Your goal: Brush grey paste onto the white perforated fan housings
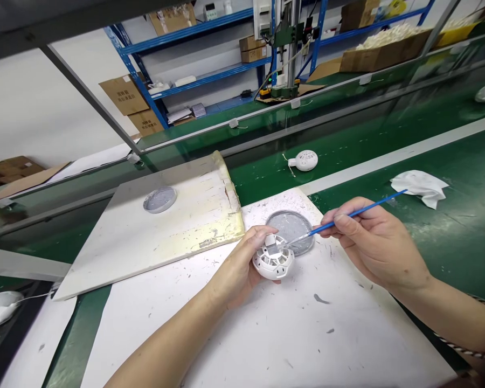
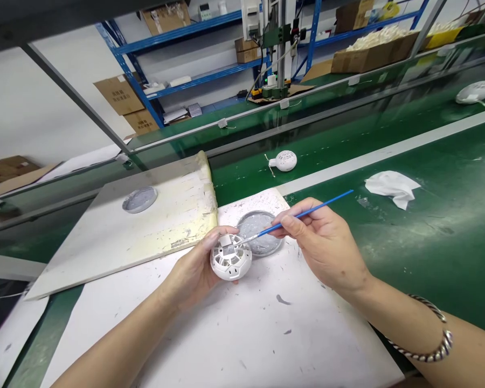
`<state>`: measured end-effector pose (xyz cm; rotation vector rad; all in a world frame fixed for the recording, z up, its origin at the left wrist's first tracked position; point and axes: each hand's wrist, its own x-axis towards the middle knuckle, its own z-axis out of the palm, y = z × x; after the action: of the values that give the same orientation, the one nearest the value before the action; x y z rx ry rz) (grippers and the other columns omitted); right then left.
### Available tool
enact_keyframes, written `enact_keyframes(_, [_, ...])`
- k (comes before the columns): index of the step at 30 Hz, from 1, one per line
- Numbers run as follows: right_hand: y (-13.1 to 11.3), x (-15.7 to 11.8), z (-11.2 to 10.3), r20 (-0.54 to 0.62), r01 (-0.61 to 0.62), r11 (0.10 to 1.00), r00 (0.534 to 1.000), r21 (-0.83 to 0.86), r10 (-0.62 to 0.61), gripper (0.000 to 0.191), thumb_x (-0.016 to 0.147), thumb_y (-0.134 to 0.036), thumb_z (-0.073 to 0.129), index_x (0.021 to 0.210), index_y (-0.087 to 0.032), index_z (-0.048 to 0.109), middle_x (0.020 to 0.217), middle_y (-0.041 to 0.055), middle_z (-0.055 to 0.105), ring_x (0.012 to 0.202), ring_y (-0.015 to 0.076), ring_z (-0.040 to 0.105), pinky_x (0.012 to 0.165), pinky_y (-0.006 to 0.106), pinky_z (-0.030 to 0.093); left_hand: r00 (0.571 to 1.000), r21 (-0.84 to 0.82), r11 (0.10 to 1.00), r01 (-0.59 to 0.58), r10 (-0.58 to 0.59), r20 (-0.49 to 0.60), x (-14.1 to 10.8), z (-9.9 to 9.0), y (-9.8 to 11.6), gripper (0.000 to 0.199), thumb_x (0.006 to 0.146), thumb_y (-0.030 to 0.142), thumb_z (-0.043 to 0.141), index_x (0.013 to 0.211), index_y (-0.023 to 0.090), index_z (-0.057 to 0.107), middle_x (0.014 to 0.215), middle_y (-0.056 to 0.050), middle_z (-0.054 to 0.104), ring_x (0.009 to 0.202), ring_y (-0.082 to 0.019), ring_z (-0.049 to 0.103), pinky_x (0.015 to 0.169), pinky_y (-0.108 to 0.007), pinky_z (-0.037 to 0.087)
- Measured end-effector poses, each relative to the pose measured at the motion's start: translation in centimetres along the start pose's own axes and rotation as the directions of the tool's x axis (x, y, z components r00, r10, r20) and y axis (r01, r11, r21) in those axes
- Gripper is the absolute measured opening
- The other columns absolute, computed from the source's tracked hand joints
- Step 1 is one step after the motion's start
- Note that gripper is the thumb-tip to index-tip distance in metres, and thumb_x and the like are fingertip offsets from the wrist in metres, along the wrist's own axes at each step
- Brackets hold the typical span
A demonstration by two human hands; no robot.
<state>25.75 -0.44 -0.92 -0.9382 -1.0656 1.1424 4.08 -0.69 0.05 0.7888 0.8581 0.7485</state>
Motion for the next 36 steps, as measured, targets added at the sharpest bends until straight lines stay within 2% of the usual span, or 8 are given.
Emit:
enact_keyframes(3, [0.2,-0.3,-0.1,0.034,0.053,0.998,0.998,-0.034,-0.052,0.014,0.081,-0.035,0.074,0.079,-0.024,0.065,0.077,-0.0017,0.071,0.072,0.0121,0.070,0.070,0.023,0.059,1.000,0.002,1.000,-0.002,0.002,0.005,-0.1,0.3,-0.1,0.042,0.082,0.055,0.062,0.107,0.022,0.057,0.095,-0.005,0.060,0.073,-0.016,0.059,0.059,-0.029,0.053])
enact_keyframes(7, [-0.1,-0.8,0.0,0.099,0.186,0.975,0.980,-0.123,-0.175,0.006,0.083,-0.026,0.072,0.082,-0.027,0.066,0.082,-0.0018,0.072,0.079,0.0132,0.070,0.075,0.024,0.059,1.000,-0.017,1.000,-0.010,0.010,0.020,-0.1,0.4,-0.1,0.034,0.083,0.045,0.062,0.107,0.022,0.056,0.095,-0.005,0.059,0.072,-0.015,0.058,0.057,-0.028,0.052])
enact_keyframes(11, [-0.7,-1.2,0.5,0.119,0.296,0.933,0.954,-0.203,-0.276,0.011,0.084,-0.020,0.069,0.082,-0.030,0.067,0.081,-0.0025,0.070,0.077,0.0133,0.070,0.074,0.025,0.060,0.999,-0.021,1.000,0.003,-0.002,0.044,-0.2,0.2,0.0,0.033,0.080,0.034,0.065,0.109,0.023,0.054,0.094,-0.004,0.060,0.073,-0.015,0.057,0.062,-0.028,0.051])
enact_keyframes(17, [-0.8,-1.3,0.2,0.136,0.312,0.915,0.949,-0.255,-0.286,0.011,0.085,-0.019,0.068,0.082,-0.030,0.067,0.081,-0.0024,0.071,0.079,0.0141,0.070,0.072,0.025,0.060,0.998,0.025,1.000,0.012,-0.013,0.055,-0.5,0.3,0.3,0.046,0.072,0.017,0.071,0.113,0.024,0.052,0.094,-0.002,0.061,0.078,-0.013,0.057,0.069,-0.026,0.046])
enact_keyframes(28, [-0.6,-1.1,-0.8,0.151,0.343,0.914,0.937,-0.217,-0.316,0.006,0.083,-0.022,0.070,0.083,-0.027,0.068,0.081,-0.0009,0.071,0.075,0.0141,0.070,0.069,0.024,0.061,0.993,0.020,1.000,0.016,-0.018,0.116,-0.5,0.7,0.4,0.047,0.068,0.014,0.070,0.111,0.020,0.051,0.096,-0.003,0.061,0.078,-0.012,0.056,0.066,-0.024,0.043])
enact_keyframes(33, [-0.8,-0.6,-1.5,0.090,0.325,0.938,0.945,-0.119,-0.316,0.006,0.084,-0.019,0.070,0.085,-0.025,0.067,0.081,-0.0001,0.071,0.072,0.0144,0.070,0.069,0.028,0.062,0.994,0.068,0.998,-0.008,0.000,0.114,-0.5,0.2,0.1,0.045,0.071,0.016,0.068,0.112,0.021,0.050,0.093,-0.002,0.060,0.076,-0.012,0.054,0.068,-0.026,0.042])
enact_keyframes(35, [-1.0,-0.3,-1.8,0.043,0.384,0.920,0.923,-0.071,-0.382,0.006,0.084,-0.019,0.069,0.086,-0.025,0.067,0.081,-0.0004,0.071,0.072,0.0155,0.070,0.070,0.031,0.063,0.993,0.145,0.989,-0.038,0.021,0.117,-0.6,0.0,-0.1,0.046,0.074,0.020,0.069,0.115,0.023,0.049,0.095,-0.002,0.060,0.079,-0.013,0.054,0.071,-0.027,0.042])
enact_keyframes(36, [-1.2,-0.3,-2.0,0.003,0.431,0.897,0.901,-0.100,-0.433,0.007,0.084,-0.021,0.069,0.085,-0.027,0.067,0.080,-0.0014,0.071,0.071,0.0157,0.069,0.070,0.032,0.062,0.991,0.189,0.980,-0.058,0.034,0.126,-0.7,-0.1,-0.2,0.047,0.076,0.023,0.070,0.117,0.024,0.048,0.097,-0.003,0.060,0.082,-0.014,0.054,0.072,-0.028,0.042])
